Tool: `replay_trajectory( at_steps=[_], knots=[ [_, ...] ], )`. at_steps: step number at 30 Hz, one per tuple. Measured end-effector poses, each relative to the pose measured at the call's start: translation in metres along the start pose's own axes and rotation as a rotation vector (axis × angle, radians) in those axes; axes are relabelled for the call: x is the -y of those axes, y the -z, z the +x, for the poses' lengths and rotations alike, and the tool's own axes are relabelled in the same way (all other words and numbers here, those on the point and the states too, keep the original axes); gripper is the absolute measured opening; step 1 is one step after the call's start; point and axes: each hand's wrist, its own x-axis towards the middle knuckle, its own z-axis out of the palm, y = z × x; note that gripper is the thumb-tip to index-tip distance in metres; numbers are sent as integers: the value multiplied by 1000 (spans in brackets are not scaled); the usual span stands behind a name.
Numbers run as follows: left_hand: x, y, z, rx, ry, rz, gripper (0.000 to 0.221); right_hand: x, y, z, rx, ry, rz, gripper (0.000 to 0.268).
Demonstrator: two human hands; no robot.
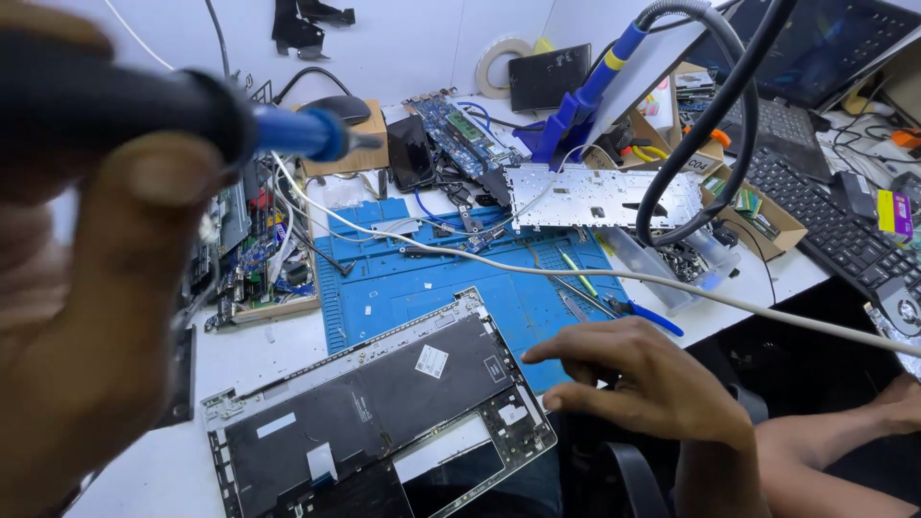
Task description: Soldering components and manipulating small parts on a laptop motherboard using a soldering iron and tweezers
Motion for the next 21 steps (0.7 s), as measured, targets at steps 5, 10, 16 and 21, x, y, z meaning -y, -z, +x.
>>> replay_trajectory(
  at_steps=[5, 10, 16, 21],
  knots=[
    [-30, -86, 60, -61, -157, -61, 15, -19, 18, -10, -237, -222, -94, 19],
    [-31, -148, 101, -49, -280, -139, 17, -25, 32, 2, -511, -142, -112, 18],
    [-34, -210, 129, 178, -236, -188, 23, -25, 37, 33, -700, -21, -308, 37],
    [-24, -256, 140, 258, -260, -327, 19, -36, 43, 56, -790, -33, -338, 34]
  ],
)
